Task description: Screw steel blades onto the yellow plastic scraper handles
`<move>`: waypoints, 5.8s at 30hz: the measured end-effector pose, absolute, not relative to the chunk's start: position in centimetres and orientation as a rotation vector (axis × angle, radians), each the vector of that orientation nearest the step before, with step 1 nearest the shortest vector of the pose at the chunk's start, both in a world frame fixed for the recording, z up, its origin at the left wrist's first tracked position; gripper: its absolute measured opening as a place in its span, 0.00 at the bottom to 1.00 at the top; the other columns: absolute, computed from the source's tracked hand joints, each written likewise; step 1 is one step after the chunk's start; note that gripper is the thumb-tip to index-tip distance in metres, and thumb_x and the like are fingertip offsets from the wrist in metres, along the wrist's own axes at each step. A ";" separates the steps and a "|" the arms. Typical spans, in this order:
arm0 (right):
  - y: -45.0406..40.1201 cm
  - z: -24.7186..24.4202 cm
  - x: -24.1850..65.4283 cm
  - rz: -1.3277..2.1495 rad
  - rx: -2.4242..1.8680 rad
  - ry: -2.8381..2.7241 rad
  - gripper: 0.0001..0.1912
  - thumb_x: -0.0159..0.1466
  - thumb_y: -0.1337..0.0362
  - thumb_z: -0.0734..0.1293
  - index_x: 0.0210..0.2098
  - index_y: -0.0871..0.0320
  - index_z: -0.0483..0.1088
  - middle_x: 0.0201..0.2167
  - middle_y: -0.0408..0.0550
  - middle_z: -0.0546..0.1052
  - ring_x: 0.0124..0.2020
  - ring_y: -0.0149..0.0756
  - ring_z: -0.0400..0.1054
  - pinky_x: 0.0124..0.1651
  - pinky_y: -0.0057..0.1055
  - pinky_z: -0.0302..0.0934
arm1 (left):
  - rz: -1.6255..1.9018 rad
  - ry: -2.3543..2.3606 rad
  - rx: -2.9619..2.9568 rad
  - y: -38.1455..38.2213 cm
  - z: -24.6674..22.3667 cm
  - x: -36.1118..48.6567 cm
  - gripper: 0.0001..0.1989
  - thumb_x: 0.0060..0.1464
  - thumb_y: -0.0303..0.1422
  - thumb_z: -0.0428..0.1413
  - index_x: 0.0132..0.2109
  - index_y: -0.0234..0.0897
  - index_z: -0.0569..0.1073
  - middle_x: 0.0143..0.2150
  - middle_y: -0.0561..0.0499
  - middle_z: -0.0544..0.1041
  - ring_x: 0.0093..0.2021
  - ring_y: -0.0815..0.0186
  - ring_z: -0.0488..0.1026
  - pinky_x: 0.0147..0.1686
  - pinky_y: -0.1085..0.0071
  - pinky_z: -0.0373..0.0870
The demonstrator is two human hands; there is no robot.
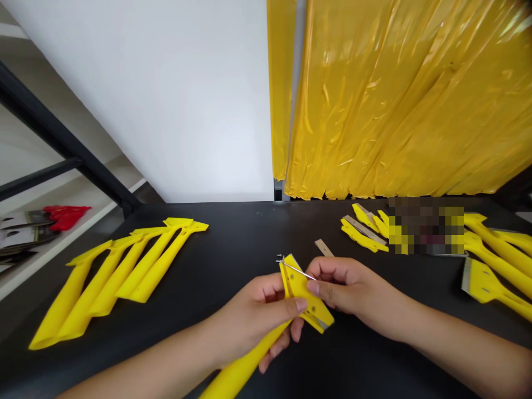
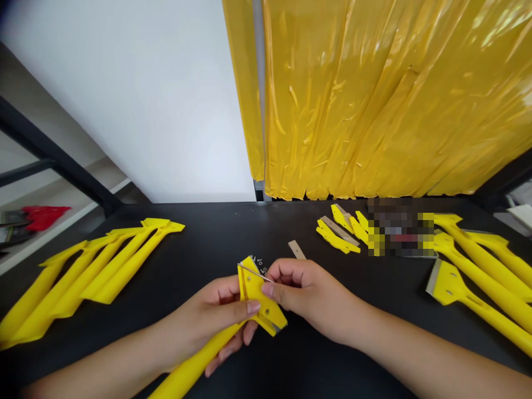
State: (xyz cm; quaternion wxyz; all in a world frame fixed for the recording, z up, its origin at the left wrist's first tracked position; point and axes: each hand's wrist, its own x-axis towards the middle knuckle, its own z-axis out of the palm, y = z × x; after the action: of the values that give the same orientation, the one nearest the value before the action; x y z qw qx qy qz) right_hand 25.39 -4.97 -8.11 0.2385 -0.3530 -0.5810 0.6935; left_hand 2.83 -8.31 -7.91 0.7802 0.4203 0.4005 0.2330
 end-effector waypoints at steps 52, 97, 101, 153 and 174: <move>-4.6 -9.2 25.3 1.715 -1.072 -1.689 0.18 0.69 0.50 0.71 0.33 0.57 0.70 0.27 0.39 0.67 0.31 0.31 0.56 0.35 0.30 0.52 | 0.508 0.892 0.950 -8.2 -8.4 3.0 0.08 0.67 0.38 0.58 0.43 0.39 0.70 0.29 0.56 0.75 0.17 0.75 0.65 0.11 0.82 0.67; -6.4 -6.9 24.6 1.809 -0.973 -1.417 0.16 0.65 0.51 0.76 0.33 0.58 0.76 0.22 0.35 0.59 0.23 0.25 0.44 0.26 0.28 0.41 | 0.801 1.064 0.852 -10.2 -6.0 4.0 0.24 0.65 0.51 0.59 0.29 0.37 0.71 0.15 0.56 0.67 0.13 0.74 0.60 0.14 0.80 0.58; -6.1 -7.2 24.8 1.693 -1.034 -1.438 0.22 0.67 0.45 0.73 0.31 0.58 0.74 0.21 0.35 0.56 0.23 0.26 0.43 0.25 0.28 0.39 | 0.816 1.092 0.868 -10.3 -5.8 4.0 0.24 0.65 0.50 0.59 0.28 0.37 0.70 0.14 0.56 0.66 0.13 0.74 0.59 0.14 0.80 0.58; -5.5 -7.8 25.4 2.136 -0.775 -1.029 0.13 0.73 0.59 0.70 0.35 0.59 0.69 0.27 0.40 0.72 0.20 0.20 0.47 0.26 0.27 0.38 | 0.923 1.096 0.849 -9.5 -6.8 3.7 0.20 0.67 0.50 0.57 0.36 0.37 0.71 0.17 0.56 0.69 0.15 0.73 0.62 0.17 0.79 0.60; -5.2 -9.0 24.8 2.173 -0.723 -1.037 0.12 0.71 0.54 0.71 0.44 0.56 0.72 0.27 0.39 0.71 0.19 0.21 0.47 0.24 0.27 0.38 | 0.875 1.052 0.848 -9.2 -6.9 3.8 0.20 0.67 0.49 0.58 0.34 0.38 0.71 0.16 0.56 0.68 0.14 0.74 0.60 0.16 0.79 0.59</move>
State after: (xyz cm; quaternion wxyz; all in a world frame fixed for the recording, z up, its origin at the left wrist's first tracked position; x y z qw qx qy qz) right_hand 24.85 -5.23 -8.97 0.3085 -0.2736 -0.3922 0.8223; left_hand 3.80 -9.15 -6.92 0.6931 0.3798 0.4710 0.3917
